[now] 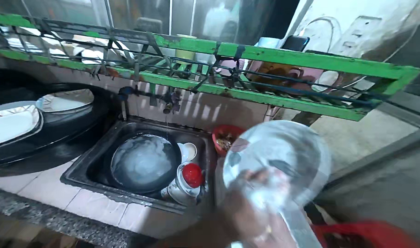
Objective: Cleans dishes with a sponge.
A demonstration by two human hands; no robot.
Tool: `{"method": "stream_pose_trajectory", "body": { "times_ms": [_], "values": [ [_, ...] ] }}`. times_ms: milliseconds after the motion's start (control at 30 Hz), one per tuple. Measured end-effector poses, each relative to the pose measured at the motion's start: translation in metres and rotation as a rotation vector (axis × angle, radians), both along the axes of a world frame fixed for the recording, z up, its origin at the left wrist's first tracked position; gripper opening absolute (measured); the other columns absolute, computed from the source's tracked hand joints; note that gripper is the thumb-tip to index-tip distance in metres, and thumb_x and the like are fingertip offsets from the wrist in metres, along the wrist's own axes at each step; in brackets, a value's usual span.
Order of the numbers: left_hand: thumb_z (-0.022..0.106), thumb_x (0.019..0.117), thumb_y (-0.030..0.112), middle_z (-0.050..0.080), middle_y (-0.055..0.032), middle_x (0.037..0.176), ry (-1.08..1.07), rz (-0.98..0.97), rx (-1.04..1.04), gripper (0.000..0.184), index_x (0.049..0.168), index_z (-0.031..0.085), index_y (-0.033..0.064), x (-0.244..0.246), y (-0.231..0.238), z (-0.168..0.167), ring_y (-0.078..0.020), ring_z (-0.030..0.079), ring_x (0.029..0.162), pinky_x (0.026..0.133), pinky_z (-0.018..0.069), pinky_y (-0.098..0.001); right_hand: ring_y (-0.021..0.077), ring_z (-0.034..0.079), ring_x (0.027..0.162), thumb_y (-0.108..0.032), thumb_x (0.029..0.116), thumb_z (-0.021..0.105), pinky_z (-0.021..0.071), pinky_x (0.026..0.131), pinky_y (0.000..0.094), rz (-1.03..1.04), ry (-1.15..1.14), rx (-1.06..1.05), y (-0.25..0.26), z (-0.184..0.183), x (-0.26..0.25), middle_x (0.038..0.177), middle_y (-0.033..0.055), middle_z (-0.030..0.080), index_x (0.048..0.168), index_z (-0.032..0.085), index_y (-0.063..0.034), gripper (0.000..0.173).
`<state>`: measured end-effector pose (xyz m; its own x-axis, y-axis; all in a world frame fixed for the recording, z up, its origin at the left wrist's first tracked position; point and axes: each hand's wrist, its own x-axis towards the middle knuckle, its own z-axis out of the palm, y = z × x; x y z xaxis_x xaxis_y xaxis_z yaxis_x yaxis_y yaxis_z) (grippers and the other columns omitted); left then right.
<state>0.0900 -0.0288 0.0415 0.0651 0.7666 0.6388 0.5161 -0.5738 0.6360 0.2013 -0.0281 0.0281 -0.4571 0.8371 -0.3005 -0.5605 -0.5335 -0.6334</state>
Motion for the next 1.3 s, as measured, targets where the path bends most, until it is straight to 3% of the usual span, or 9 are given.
{"method": "stream_pose_trajectory", "body": {
  "times_ms": [67, 200, 267, 400, 567, 700, 833, 1067, 1300],
  "values": [
    [0.052, 0.1000, 0.009, 0.060, -0.0144, 0.143, -0.064, 0.144, -0.391, 0.043, 0.142, 0.058, 0.0016, -0.049, 0.005, -0.013, -0.0222, 0.053, 0.135, 0.117, 0.0392, -0.0397, 0.0174, 0.073, 0.082, -0.026, 0.0978, 0.046, 0.0628, 0.073, 0.0366, 0.072, -0.274, 0.176, 0.005, -0.008, 0.017, 0.094, 0.0079, 0.074, 0.120, 0.055, -0.0102, 0.029],
    [0.061, 0.0953, 0.005, 0.057, -0.0082, 0.148, 0.179, 0.515, -0.594, 0.057, 0.150, 0.052, 0.0185, -0.160, 0.023, -0.061, -0.0291, 0.058, 0.131, 0.109, 0.0476, -0.0525, 0.0225, 0.066, 0.106, -0.018, 0.0826, 0.076, 0.0566, 0.091, 0.0427, 0.024, -1.082, 0.442, 0.010, -0.032, 0.065, 0.126, 0.0204, 0.062, 0.146, 0.042, 0.0060, 0.076],
    [0.058, 0.0991, 0.012, 0.049, -0.0100, 0.155, 0.320, 0.648, -0.672, 0.056, 0.153, 0.047, 0.0188, -0.199, 0.026, -0.078, -0.0352, 0.052, 0.136, 0.109, 0.0446, -0.0582, 0.0370, 0.056, 0.127, -0.018, 0.0851, 0.078, 0.0468, 0.107, 0.0515, 0.074, -1.302, 0.563, 0.013, -0.042, 0.085, 0.139, 0.0312, 0.053, 0.141, 0.049, 0.0111, 0.069],
    [0.055, 0.1034, 0.040, 0.021, -0.0157, 0.169, 0.247, 0.632, -0.728, 0.069, 0.160, 0.032, 0.0085, -0.216, 0.044, -0.111, -0.0349, 0.018, 0.156, 0.123, 0.0228, -0.0577, 0.0502, 0.054, 0.129, -0.024, 0.0864, 0.080, 0.0402, 0.113, 0.0612, 0.209, -1.578, 0.780, 0.017, -0.056, 0.097, 0.135, 0.0376, 0.056, 0.137, 0.053, 0.0133, 0.068],
    [0.046, 0.1081, 0.036, 0.051, -0.0251, 0.148, 0.074, 0.484, -1.168, 0.065, 0.160, 0.025, 0.0026, -0.179, 0.053, -0.144, -0.0374, 0.054, 0.135, 0.112, 0.0426, -0.0520, 0.0508, 0.045, 0.139, -0.031, 0.0778, 0.086, 0.0344, 0.117, 0.0623, 0.528, -1.799, 0.666, 0.017, -0.080, 0.096, 0.150, 0.0310, 0.047, 0.153, 0.042, 0.0013, 0.093],
    [0.050, 0.1033, 0.016, 0.055, -0.0236, 0.145, 0.130, 0.547, -1.237, 0.069, 0.163, 0.016, 0.0051, -0.164, 0.060, -0.162, -0.0367, 0.056, 0.132, 0.110, 0.0444, -0.0505, 0.0498, 0.046, 0.137, -0.018, 0.0788, 0.083, 0.0357, 0.114, 0.0635, 0.606, -1.809, 0.586, 0.021, -0.073, 0.087, 0.149, 0.0298, 0.048, 0.152, 0.045, -0.0005, 0.084],
    [0.055, 0.0994, 0.008, 0.053, -0.0234, 0.147, 0.010, 0.585, -1.076, 0.063, 0.158, 0.033, 0.0044, -0.172, 0.063, -0.174, -0.0364, 0.053, 0.136, 0.114, 0.0407, -0.0502, 0.0482, 0.049, 0.135, -0.020, 0.0808, 0.081, 0.0403, 0.110, 0.0651, 0.645, -1.811, 0.574, 0.023, -0.076, 0.085, 0.147, 0.0275, 0.051, 0.150, 0.049, -0.0041, 0.078],
    [0.051, 0.0882, -0.013, 0.049, -0.0182, 0.152, -0.419, 0.455, -0.783, 0.069, 0.154, 0.041, 0.0066, -0.201, 0.056, -0.129, -0.0279, 0.052, 0.137, 0.111, 0.0458, -0.0463, 0.0478, 0.042, 0.142, -0.028, 0.0806, 0.082, 0.0398, 0.109, 0.0669, 0.670, -1.872, 0.510, 0.013, -0.067, 0.077, 0.154, 0.0244, 0.045, 0.156, 0.040, -0.0081, 0.089],
    [0.050, 0.0929, -0.011, 0.053, -0.0065, 0.149, -0.171, 0.279, -0.735, 0.058, 0.143, 0.058, 0.0175, -0.146, 0.079, -0.019, -0.0231, 0.054, 0.133, 0.107, 0.0470, -0.0474, 0.0453, 0.045, 0.140, -0.013, 0.0875, 0.074, 0.0436, 0.108, 0.0638, 0.654, -1.810, 0.532, 0.012, -0.061, 0.069, 0.150, 0.0208, 0.051, 0.151, 0.049, -0.0116, 0.069]
  ]
}}
